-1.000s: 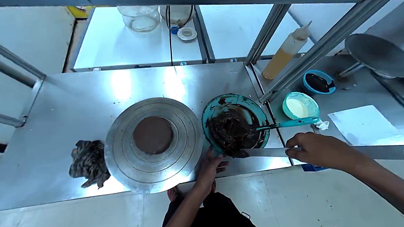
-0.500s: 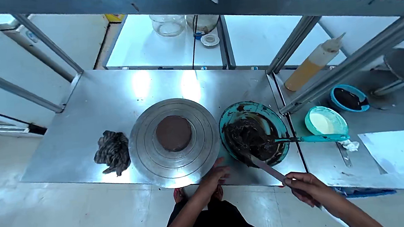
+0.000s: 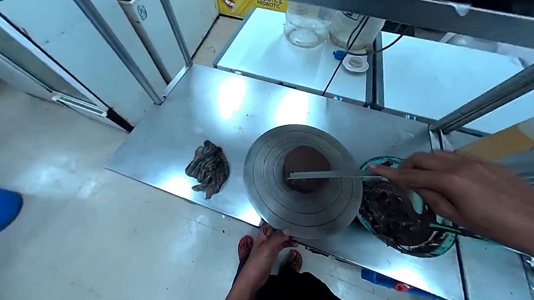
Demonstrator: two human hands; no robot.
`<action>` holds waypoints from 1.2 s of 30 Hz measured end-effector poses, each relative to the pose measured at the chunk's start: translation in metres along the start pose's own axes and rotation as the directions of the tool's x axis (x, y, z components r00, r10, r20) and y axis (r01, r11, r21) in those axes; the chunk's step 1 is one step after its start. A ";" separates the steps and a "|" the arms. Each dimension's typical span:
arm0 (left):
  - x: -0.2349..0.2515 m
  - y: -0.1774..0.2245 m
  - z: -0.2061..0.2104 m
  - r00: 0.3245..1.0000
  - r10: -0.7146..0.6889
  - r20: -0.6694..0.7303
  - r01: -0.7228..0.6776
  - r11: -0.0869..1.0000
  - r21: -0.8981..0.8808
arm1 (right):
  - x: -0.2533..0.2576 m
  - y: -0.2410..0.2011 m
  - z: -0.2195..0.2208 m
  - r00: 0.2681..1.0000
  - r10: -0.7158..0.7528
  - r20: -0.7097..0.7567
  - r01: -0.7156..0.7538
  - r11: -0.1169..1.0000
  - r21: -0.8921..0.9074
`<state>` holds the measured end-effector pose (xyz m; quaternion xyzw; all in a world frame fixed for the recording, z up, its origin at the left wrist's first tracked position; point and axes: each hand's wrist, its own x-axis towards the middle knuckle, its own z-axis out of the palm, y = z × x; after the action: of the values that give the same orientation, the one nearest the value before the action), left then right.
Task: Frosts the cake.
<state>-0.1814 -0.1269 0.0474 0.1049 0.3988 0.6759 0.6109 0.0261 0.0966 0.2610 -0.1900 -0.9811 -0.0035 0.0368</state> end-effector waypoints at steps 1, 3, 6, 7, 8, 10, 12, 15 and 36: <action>0.001 0.002 -0.002 1.000 0.008 0.024 -0.008 1.000 0.016 | 0.024 -0.011 -0.013 0.996 -0.083 0.034 0.087 0.988 -0.125; 0.003 0.008 -0.007 0.997 0.012 0.075 -0.016 0.999 0.051 | 0.066 -0.035 -0.028 0.970 -0.204 0.133 0.237 0.915 -0.328; 0.006 0.015 -0.012 0.994 0.005 0.107 -0.013 0.997 0.079 | 0.109 -0.069 -0.032 0.912 -0.304 0.274 0.404 0.778 -0.480; 0.007 0.017 -0.014 0.993 -0.001 0.117 -0.009 0.996 0.083 | 0.118 -0.077 -0.031 0.891 -0.326 0.317 0.450 0.737 -0.505; 0.007 0.019 -0.015 0.991 -0.003 0.131 -0.008 0.996 0.089 | 0.125 -0.084 -0.029 0.873 -0.339 0.350 0.483 0.702 -0.523; 0.010 0.021 -0.019 0.986 -0.006 0.165 -0.009 0.996 0.086 | 0.137 -0.094 -0.028 0.848 -0.349 0.399 0.526 0.649 -0.550; 0.012 0.023 -0.021 0.983 -0.011 0.183 -0.003 0.997 0.080 | 0.149 -0.096 -0.029 0.827 -0.375 0.419 0.560 0.615 -0.555; 0.015 0.026 -0.023 0.979 -0.048 0.196 0.035 0.997 0.070 | 0.163 -0.096 -0.033 0.829 -0.260 0.495 0.526 0.661 -0.535; 0.018 0.022 -0.029 0.885 -0.227 0.406 0.079 0.934 0.349 | 0.173 -0.095 -0.039 0.796 -0.184 0.576 0.524 0.686 -0.505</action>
<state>-0.2202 -0.1212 0.0373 0.3211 0.3624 0.5090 0.7116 -0.1661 0.0721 0.3133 0.0153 -0.9132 -0.2987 -0.2769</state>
